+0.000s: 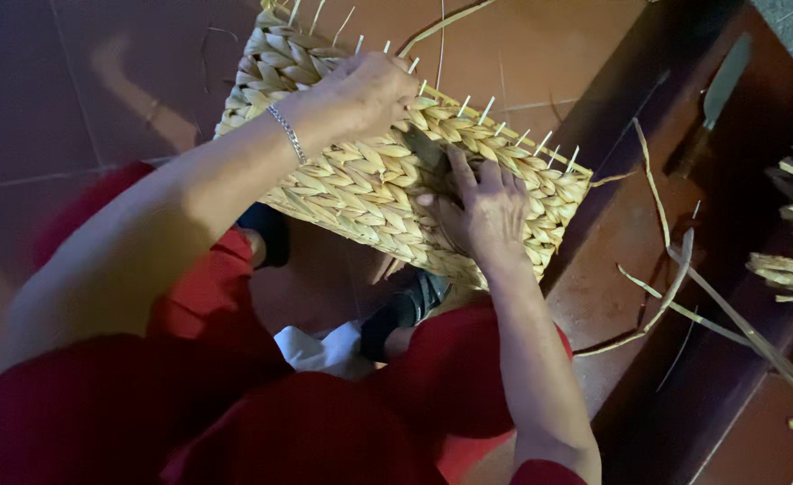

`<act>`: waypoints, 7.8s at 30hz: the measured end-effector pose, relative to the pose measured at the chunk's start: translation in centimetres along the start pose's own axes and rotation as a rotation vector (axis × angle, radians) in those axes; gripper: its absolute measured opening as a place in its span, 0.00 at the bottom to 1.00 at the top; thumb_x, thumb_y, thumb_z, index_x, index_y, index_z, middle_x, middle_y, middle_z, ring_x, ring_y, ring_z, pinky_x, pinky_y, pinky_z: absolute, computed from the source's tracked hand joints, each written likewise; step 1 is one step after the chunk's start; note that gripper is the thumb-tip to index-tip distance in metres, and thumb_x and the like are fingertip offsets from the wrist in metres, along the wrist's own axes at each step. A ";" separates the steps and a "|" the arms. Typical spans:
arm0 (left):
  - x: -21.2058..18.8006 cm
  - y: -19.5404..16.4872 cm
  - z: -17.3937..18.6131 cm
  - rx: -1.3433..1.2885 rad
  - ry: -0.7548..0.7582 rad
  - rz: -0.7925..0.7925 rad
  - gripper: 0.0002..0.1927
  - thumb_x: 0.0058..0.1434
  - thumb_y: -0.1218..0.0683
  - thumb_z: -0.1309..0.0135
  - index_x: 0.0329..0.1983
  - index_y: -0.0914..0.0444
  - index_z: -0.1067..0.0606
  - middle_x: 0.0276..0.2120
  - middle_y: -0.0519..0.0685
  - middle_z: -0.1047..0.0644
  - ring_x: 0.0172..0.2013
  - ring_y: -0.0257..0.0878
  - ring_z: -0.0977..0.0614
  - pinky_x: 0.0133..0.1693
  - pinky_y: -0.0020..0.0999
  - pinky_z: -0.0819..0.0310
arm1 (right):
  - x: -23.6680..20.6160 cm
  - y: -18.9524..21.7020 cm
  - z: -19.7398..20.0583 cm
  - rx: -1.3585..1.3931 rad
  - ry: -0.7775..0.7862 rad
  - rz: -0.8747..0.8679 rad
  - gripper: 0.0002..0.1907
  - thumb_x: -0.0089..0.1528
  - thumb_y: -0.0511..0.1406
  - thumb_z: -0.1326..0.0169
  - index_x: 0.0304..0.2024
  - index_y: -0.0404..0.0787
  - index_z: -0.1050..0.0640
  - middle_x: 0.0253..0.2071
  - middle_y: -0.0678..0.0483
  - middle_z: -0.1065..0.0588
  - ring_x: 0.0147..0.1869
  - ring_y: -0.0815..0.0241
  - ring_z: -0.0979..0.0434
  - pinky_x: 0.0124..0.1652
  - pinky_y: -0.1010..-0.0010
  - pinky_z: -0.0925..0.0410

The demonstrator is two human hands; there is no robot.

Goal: The person sits on the floor weaving a water hyacinth basket, using scissors to trim protruding straw ends and tucking loose strands into the weave. They press the woven sides flat, fit a thin bamboo strip along the rim, and reach for additional strands to continue the weave.

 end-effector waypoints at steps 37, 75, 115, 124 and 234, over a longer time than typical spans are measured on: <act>-9.1 4.6 2.0 0.215 0.102 0.042 0.19 0.66 0.62 0.54 0.56 0.51 0.24 0.57 0.43 0.25 0.24 0.40 0.27 0.39 0.29 0.17 | -0.6 -3.7 1.7 0.141 0.225 -0.223 0.39 0.54 0.54 0.33 0.65 0.48 0.24 0.35 0.47 0.22 0.34 0.47 0.20 0.37 0.52 0.27; -7.9 2.5 7.8 0.175 -0.067 -0.029 0.04 0.67 0.61 0.51 0.41 0.64 0.25 0.37 0.53 0.20 0.27 0.35 0.18 0.23 0.28 0.25 | 1.1 4.4 -2.0 0.106 0.199 0.223 0.38 0.52 0.45 0.32 0.63 0.43 0.24 0.23 0.54 0.26 0.22 0.57 0.25 0.28 0.60 0.30; -2.9 1.1 17.1 0.797 -0.372 -0.152 0.16 0.67 0.45 0.46 0.52 0.56 0.20 0.57 0.49 0.26 0.61 0.53 0.35 0.61 0.65 0.46 | 1.6 1.6 -3.9 0.181 0.235 0.039 0.43 0.54 0.52 0.32 0.65 0.41 0.29 0.34 0.46 0.20 0.31 0.48 0.20 0.35 0.54 0.28; 1.6 0.3 15.6 0.387 -0.280 -0.147 0.09 0.59 0.50 0.43 0.40 0.56 0.21 0.36 0.48 0.19 0.43 0.45 0.16 0.54 0.42 0.26 | 1.9 2.0 -3.8 0.191 0.226 0.032 0.43 0.54 0.53 0.33 0.66 0.42 0.30 0.34 0.46 0.21 0.33 0.47 0.20 0.36 0.55 0.27; -28.4 -6.0 3.7 -0.062 -0.210 -0.561 0.45 0.64 0.58 0.49 0.79 0.69 0.56 0.77 0.60 0.47 0.76 0.46 0.46 0.73 0.39 0.56 | -28.3 -7.2 12.0 0.653 -0.686 -0.960 0.25 0.62 0.32 0.35 0.59 0.31 0.23 0.42 0.49 0.20 0.40 0.68 0.23 0.40 0.79 0.31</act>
Point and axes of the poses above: each hand's wrist, its own x-axis towards the middle knuckle, its own z-axis out of the back of the hand, y = z × x, the point moved 10 cm from there along x, towards the middle knuckle
